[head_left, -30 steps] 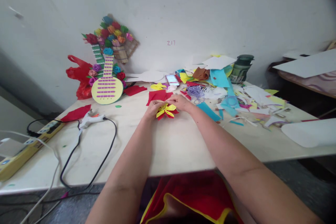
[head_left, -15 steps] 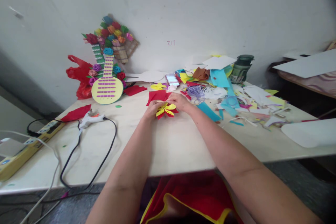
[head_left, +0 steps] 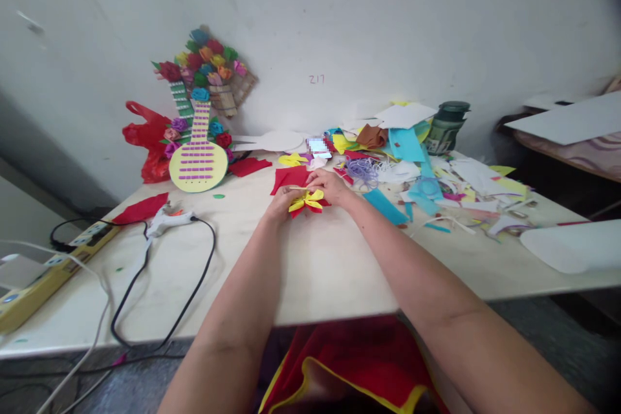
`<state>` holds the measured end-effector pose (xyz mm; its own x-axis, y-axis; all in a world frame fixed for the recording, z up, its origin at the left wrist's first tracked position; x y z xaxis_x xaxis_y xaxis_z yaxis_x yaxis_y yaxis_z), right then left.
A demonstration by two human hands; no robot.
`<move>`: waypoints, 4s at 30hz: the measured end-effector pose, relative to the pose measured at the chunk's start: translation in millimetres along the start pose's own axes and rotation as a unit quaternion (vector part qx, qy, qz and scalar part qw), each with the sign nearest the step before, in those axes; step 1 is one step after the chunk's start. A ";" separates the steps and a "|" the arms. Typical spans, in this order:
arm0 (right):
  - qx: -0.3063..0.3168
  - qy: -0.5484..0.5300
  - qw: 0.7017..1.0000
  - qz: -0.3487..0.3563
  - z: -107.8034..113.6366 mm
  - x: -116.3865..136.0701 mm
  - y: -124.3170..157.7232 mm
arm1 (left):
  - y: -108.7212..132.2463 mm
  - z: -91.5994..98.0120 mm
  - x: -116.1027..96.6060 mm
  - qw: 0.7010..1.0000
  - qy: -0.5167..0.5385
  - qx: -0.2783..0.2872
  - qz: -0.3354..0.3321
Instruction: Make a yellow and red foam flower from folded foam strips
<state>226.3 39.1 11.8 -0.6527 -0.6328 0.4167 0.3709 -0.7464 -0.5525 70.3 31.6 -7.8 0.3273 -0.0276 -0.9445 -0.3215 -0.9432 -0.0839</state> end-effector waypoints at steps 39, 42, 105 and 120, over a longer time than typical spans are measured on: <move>0.010 0.047 0.996 0.076 -3.9 4.6 2.5 | -1.4 2.2 0.0 0.999 0.031 -0.015 0.006; 0.014 0.000 0.997 0.078 -4.0 0.9 2.3 | -2.1 4.5 1.3 1.000 0.004 -0.019 0.003; 0.035 -0.055 0.998 0.013 11.5 -11.2 5.7 | -2.5 5.5 -0.9 0.987 -0.154 -0.033 -0.023; 0.031 0.051 0.997 -0.052 14.8 2.0 0.2 | -4.7 -0.6 -2.7 0.980 -0.177 -0.014 -0.090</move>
<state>234.9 34.6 23.1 -0.7517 -0.5302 0.3923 0.3359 -0.8196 -0.4641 71.5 35.9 -4.6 0.0462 0.2522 -0.9666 -0.2604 -0.9311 -0.2554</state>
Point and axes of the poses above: each hand's wrist, its own y-axis away from the middle knuckle, its own z-axis out of the back of the hand, x = y × z, the point moved 2 cm from there along -y, towards the middle knuckle, and after that the axes turned 10 degrees about y, right-handed, at the moved point
